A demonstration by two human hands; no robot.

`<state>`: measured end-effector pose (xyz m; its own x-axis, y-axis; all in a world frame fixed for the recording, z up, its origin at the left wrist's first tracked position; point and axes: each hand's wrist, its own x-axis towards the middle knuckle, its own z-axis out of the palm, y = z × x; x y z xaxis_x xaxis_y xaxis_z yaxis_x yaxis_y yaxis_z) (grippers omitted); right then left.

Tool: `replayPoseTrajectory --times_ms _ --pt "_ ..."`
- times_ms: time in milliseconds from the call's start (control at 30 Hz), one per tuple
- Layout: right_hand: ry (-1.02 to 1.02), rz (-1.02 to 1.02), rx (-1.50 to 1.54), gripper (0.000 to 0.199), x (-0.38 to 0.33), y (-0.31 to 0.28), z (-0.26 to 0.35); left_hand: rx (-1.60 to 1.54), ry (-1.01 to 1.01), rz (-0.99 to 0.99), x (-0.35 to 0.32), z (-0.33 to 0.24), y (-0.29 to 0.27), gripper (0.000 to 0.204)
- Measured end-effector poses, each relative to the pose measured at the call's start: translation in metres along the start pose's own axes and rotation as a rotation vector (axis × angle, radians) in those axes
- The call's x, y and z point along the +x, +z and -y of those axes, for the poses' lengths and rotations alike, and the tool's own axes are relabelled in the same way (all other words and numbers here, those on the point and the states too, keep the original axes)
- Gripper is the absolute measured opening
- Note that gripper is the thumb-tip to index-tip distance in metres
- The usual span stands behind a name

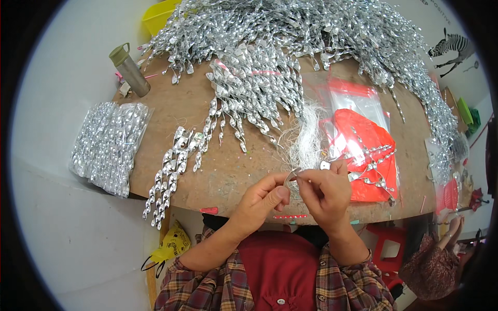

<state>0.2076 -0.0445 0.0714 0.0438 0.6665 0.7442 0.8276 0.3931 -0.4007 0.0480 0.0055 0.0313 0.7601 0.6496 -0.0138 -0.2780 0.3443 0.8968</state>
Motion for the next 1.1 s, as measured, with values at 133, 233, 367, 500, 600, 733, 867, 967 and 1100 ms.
replayPoseTrajectory --times_ms 133,233,367,500,600,733,867,967,1100 --pt "0.251 0.131 0.133 0.009 -0.007 -0.001 -0.007 0.153 0.037 -0.009 -0.003 -0.001 0.0 0.036" --pt "0.601 0.23 0.54 0.004 -0.007 -0.006 -0.009 0.138 -0.013 0.07 -0.004 0.005 -0.009 0.035" --pt "0.749 0.369 0.947 0.003 -0.014 -0.006 -0.021 0.165 -0.014 0.14 -0.003 0.002 -0.009 0.033" --pt "0.672 0.338 0.941 0.006 -0.019 -0.002 -0.023 0.006 0.112 0.016 -0.002 -0.002 -0.003 0.028" --pt "0.606 0.355 0.89 0.008 -0.02 -0.002 -0.024 0.216 0.204 0.008 -0.001 -0.008 -0.009 0.023" --pt "0.65 0.335 0.906 0.011 -0.019 -0.003 -0.024 0.357 0.266 -0.026 -0.002 -0.013 -0.004 0.015" --pt "0.616 0.341 0.869 0.013 -0.019 0.0 -0.025 0.464 0.365 -0.029 0.001 -0.012 -0.003 0.012" --pt "0.556 0.355 0.828 0.012 -0.022 0.001 -0.028 0.592 0.386 -0.061 0.002 -0.015 0.0 0.01" --pt "0.621 0.326 0.877 0.015 -0.019 -0.001 -0.023 0.528 0.343 -0.133 0.004 -0.014 -0.002 0.005"
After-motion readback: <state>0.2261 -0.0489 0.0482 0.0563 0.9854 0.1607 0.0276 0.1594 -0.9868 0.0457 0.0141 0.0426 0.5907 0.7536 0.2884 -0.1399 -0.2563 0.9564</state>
